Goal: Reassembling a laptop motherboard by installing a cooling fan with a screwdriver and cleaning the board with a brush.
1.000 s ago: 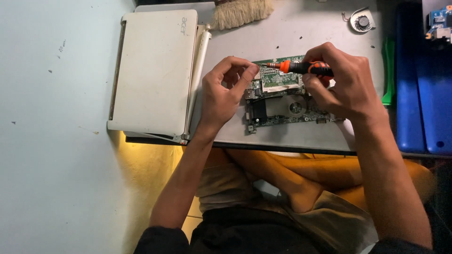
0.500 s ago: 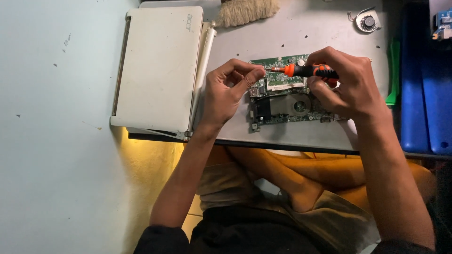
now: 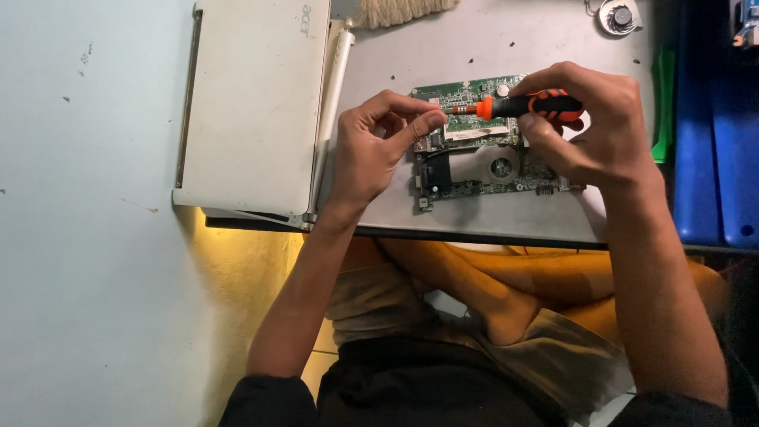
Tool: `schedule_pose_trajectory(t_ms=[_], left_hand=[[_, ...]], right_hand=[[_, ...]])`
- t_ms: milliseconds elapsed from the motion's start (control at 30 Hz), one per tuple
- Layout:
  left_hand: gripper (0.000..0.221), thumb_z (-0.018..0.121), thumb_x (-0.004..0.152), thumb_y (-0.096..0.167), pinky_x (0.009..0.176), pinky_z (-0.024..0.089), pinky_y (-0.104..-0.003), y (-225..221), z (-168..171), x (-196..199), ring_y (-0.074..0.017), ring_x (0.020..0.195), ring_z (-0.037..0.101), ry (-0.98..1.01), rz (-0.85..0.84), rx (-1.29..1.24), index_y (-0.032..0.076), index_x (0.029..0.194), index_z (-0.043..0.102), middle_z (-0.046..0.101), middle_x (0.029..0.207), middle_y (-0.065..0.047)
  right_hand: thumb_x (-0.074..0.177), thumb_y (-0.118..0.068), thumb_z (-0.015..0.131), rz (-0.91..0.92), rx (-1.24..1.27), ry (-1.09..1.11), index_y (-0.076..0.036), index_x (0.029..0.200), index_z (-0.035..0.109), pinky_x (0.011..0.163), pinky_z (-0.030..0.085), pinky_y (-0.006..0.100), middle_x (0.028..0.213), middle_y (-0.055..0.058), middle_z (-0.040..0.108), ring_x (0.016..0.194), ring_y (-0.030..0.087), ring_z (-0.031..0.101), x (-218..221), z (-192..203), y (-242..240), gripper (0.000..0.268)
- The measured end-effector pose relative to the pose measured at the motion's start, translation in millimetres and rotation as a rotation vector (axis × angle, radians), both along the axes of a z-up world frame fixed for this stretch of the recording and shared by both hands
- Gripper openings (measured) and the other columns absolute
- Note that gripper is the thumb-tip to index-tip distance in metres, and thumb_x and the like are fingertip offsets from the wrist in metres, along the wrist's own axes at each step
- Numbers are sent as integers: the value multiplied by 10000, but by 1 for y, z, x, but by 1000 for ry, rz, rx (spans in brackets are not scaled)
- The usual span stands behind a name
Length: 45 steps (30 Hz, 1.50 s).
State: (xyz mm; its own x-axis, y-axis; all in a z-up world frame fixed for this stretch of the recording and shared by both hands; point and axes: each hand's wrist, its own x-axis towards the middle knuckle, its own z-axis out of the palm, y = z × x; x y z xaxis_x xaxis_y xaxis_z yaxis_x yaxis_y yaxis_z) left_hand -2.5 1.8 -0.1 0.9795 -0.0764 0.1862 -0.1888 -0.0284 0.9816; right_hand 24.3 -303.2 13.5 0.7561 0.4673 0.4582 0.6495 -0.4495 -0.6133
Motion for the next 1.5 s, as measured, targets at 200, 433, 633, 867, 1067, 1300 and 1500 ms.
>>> schedule_pose_trajectory(t_ms=[200,433,633,867,1067,1300,1500], left_hand=[[117,908,1073,246,606,398,-190,0,-2,-3,-22,683,465,-45,-51,7,151,1131,871,880,1054,8],[334,739,1139,528,753,559,-280,12,3,-18,-141,1032,687,-254,23,472,283,1349,825,790,1126,58],[259,798,1086,299,1037,467,-422,20,-15,-29,-273,1138,594,-333,17,672,201,1323,834,632,1217,-41],[241,875,1060,283,1004,447,-461,20,-21,-25,-288,1144,590,-436,17,764,191,1280,845,631,1245,-70],[230,802,1112,295,979,437,-481,21,-23,-24,-306,1130,588,-465,16,731,149,1279,864,624,1248,-77],[220,808,1092,258,952,434,-513,21,-19,-25,-351,1123,586,-453,21,726,123,1263,838,638,1234,-109],[190,836,1061,252,933,441,-504,20,-25,-26,-328,1066,597,-439,55,697,183,1237,815,658,1233,-70]], right_hand=[[1212,-14,687,-34,322,314,108,1361,632,594,471,266,906,191,707,650,166,602,-12,14,12,200],[1211,-121,705,-57,376,321,72,1254,639,620,509,279,936,143,627,741,209,677,-3,0,2,209],[1246,-87,781,-61,227,330,107,1199,691,576,497,287,873,139,649,645,187,621,-5,2,17,219],[1227,-168,769,-100,125,261,92,1217,726,710,465,311,969,138,697,769,180,607,-1,-11,16,264],[1214,-15,835,-94,-101,132,76,1209,775,811,478,353,1033,131,759,847,198,615,-4,11,18,110],[1244,-211,908,134,-681,-144,-73,1251,779,586,518,381,881,46,794,695,228,723,7,83,71,189],[1234,-464,775,97,-974,-19,-108,1310,775,621,614,458,764,88,778,628,323,758,12,110,111,364]])
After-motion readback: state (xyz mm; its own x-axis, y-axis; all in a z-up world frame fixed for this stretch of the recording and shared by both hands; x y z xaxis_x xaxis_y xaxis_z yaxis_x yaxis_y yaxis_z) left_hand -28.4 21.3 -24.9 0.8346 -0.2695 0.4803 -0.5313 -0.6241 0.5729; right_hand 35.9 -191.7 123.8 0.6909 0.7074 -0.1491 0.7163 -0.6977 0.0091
